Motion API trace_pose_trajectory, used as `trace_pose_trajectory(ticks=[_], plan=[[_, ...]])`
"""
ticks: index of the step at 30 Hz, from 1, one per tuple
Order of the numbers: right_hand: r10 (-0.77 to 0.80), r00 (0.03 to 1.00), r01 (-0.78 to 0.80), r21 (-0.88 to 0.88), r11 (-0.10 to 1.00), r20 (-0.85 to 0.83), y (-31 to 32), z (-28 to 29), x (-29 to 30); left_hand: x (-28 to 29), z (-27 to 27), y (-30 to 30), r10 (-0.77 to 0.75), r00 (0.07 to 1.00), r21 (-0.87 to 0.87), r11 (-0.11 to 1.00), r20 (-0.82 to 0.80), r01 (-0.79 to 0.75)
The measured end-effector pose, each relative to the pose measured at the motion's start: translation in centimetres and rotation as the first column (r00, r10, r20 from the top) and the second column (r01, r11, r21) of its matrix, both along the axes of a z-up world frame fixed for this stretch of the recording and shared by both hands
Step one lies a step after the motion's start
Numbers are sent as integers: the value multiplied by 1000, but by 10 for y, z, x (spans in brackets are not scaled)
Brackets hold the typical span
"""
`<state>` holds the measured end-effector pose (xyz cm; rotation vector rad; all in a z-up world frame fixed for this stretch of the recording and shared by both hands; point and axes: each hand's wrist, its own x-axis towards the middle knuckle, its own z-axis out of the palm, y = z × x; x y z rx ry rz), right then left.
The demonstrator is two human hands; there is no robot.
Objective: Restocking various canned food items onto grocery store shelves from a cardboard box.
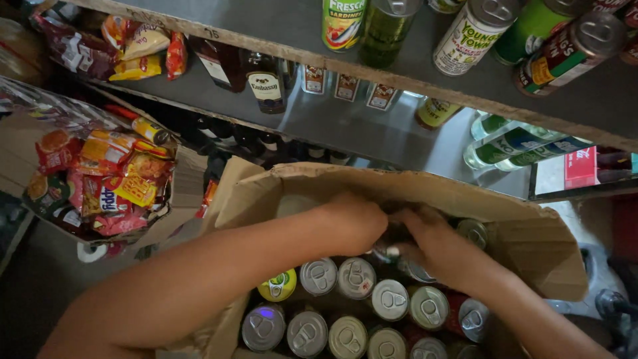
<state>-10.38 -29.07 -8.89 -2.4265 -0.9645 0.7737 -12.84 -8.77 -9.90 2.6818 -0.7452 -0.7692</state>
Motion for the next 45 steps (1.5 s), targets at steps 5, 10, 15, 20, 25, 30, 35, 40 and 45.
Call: trace_pose_trajectory(ticks=[5, 10, 15, 20, 25, 30, 35, 40, 45], plan=[[51, 984, -89, 219, 972, 170, 5, -8, 2, -2, -39, 1, 63, 986, -21, 998, 152, -61], [136, 949, -182, 144, 973, 283, -3, -22, 1, -7, -8, 3, 15, 997, 27, 999, 72, -17], [213, 924, -221, -9, 975, 318, -7, -7, -7, -30, 18, 8, -148, 980, -83, 987, -133, 138], [-24, 984, -3, 151, 988, 174, -3, 3, -12, -30, -10, 1, -236, 957, -94, 970, -170, 223], [-19, 974, -23, 183, 983, 227, -8, -7, -13, -16, -37, 6, -76, 995, -115, 990, 65, 83], [-30, 976, -25, 247, 969, 217, -3, 5, -18, -22, -51, 18, -19, 988, -125, 991, 151, 38], [-98, 980, 57, 226, 972, 174, -6, 5, -19, -28, -53, 34, 5, 991, -111, 994, 135, 10], [56, 991, -77, 178, 981, 124, -6, 7, -24, -24, -53, 34, -16, 991, -120, 992, 134, 32], [162, 984, -165, -35, 986, -81, 6, 14, -27, -28, -52, 32, -19, 992, -122, 992, 122, 34]])
